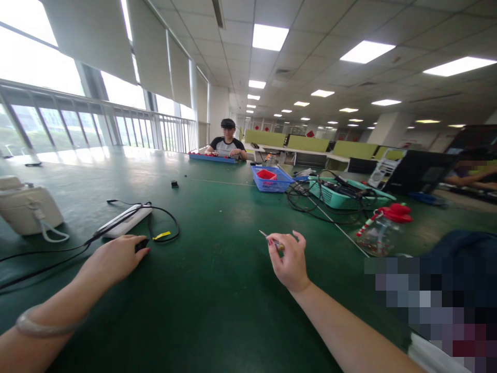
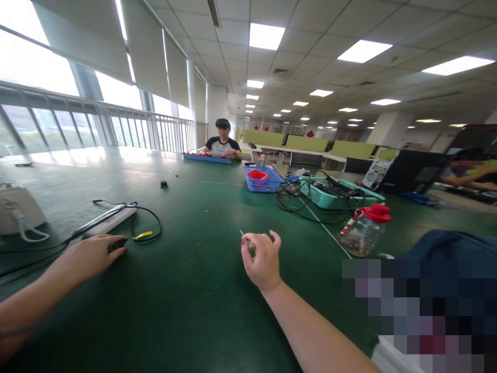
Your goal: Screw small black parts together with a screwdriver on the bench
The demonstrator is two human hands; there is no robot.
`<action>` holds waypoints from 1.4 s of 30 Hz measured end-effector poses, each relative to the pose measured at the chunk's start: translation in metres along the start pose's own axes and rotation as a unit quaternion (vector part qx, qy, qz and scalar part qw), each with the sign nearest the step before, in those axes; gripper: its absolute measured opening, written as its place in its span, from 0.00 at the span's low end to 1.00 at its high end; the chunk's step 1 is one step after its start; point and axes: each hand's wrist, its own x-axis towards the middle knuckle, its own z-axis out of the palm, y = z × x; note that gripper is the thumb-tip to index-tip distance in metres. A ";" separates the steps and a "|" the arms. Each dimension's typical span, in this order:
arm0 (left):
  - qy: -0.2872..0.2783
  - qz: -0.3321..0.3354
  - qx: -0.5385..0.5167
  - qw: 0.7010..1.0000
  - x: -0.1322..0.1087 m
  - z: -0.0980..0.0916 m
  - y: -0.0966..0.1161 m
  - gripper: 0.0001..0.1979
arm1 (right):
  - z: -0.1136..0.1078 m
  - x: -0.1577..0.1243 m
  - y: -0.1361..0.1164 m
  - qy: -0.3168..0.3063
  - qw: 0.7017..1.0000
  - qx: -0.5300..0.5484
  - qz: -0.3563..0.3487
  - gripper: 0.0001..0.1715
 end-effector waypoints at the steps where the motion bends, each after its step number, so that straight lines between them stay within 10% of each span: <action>1: 0.000 0.000 -0.001 1.000 0.000 0.000 0.000 0.24 | 0.000 0.000 0.000 0.000 1.000 0.000 0.000 0.08; 23: 0.066 0.041 -0.048 0.996 -0.001 0.004 -0.004 0.20 | -0.001 0.001 -0.001 0.008 1.000 0.007 -0.012 0.07; 27: 0.119 0.165 -0.110 0.973 -0.012 -0.014 0.032 0.20 | -0.001 -0.001 -0.001 -0.004 1.000 0.015 -0.024 0.07; 33: 0.008 0.348 -0.218 0.912 -0.024 -0.030 0.128 0.24 | 0.003 0.001 -0.001 -0.046 0.998 0.001 -0.039 0.06; 42: -0.001 0.328 -0.307 0.893 0.019 -0.003 0.213 0.29 | -0.004 0.005 0.005 0.011 0.999 0.009 -0.029 0.08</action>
